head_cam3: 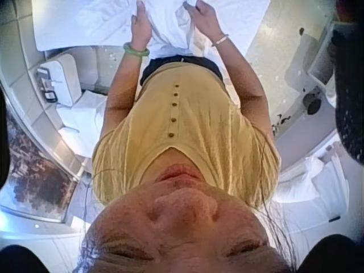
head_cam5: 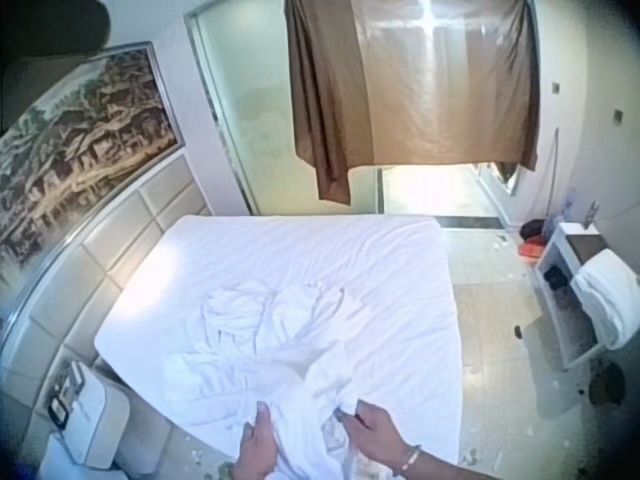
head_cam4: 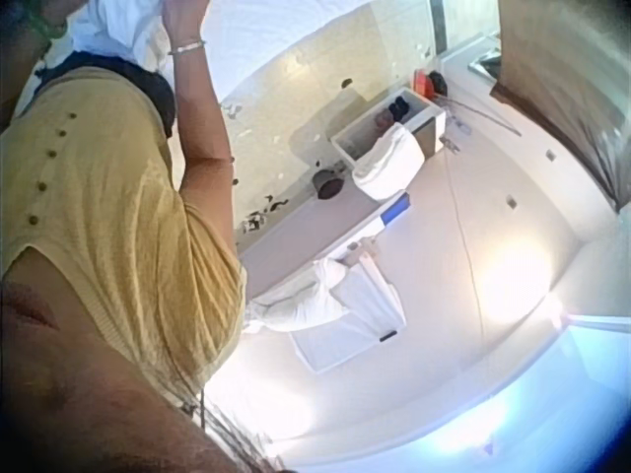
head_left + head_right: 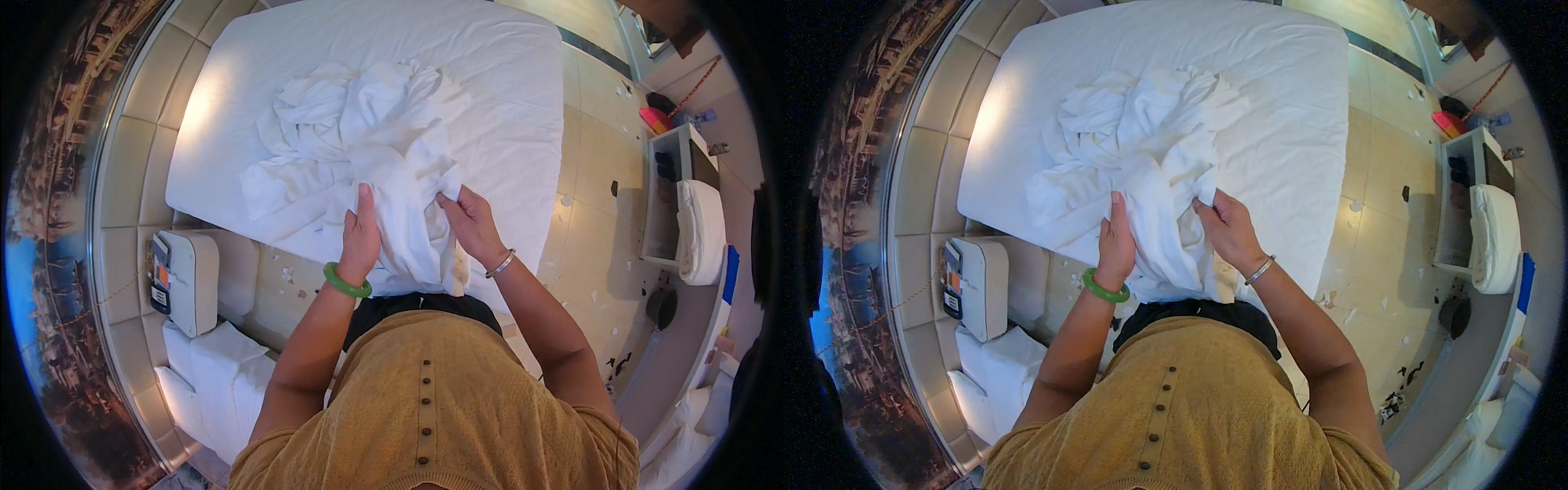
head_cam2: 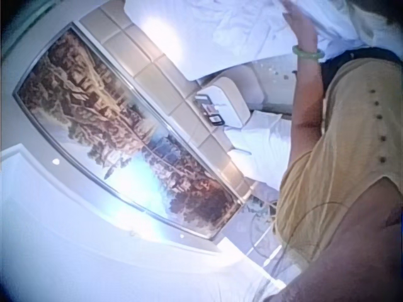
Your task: The person folds a white sheet on a bed. They smooth the fabric, fold it in half multiple times, and adjust the edges to create a neat rectangular bundle.
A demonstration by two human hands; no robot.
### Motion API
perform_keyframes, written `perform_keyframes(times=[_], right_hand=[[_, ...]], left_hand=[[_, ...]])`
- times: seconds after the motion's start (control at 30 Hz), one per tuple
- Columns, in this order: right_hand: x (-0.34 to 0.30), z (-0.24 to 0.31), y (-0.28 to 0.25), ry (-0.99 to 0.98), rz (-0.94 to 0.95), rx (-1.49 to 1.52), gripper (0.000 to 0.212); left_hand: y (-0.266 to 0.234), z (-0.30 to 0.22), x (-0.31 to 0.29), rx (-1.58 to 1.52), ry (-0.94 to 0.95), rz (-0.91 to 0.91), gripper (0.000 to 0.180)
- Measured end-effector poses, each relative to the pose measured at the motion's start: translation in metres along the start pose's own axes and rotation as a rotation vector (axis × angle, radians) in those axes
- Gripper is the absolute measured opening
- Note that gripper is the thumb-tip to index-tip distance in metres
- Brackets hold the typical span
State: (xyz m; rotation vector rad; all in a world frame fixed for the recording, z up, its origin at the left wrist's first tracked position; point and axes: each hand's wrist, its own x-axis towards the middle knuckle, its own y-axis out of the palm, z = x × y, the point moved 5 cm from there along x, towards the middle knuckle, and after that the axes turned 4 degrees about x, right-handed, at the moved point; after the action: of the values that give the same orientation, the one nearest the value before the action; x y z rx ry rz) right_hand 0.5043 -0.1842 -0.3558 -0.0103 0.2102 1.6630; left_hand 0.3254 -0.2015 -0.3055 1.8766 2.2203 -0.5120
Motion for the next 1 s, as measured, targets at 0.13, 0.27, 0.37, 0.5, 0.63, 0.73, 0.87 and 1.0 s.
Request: perform_keyframes(times=[0.13,0.27,0.37,0.5,0.63,0.73,0.87,1.0], right_hand=[[0.008,-0.019,-0.037,0.164,-0.281,0.471,0.024],[0.01,-0.017,-0.061,0.228,-0.33,0.982,0.034],[0.014,-0.015,-0.069,0.221,-0.219,1.125,0.035],[0.018,-0.024,-0.057,0.294,-0.071,1.273,0.037],[0.015,-0.036,-0.043,0.346,-0.015,1.291,0.038],[0.008,-0.019,-0.032,0.397,-0.009,1.217,0.038],[0.004,-0.014,-0.044,0.332,-0.167,0.82,0.03],[0.004,-0.056,-0.085,0.095,-0.331,0.255,0.022]], left_hand=[[-0.022,-0.01,0.011,0.079,0.138,-0.251,0.066],[-0.073,0.011,0.036,0.215,0.145,-0.322,0.052],[-0.101,0.041,0.054,0.629,0.18,-0.255,0.043],[-0.084,0.061,0.039,1.383,0.106,0.008,0.029],[-0.016,0.041,0.017,0.98,0.518,0.208,0.048],[0.038,0.021,-0.002,0.793,0.734,0.408,0.039],[0.06,0.042,-0.009,0.882,0.763,0.562,0.03],[0.034,0.042,-0.021,0.938,0.728,0.418,0.025]])
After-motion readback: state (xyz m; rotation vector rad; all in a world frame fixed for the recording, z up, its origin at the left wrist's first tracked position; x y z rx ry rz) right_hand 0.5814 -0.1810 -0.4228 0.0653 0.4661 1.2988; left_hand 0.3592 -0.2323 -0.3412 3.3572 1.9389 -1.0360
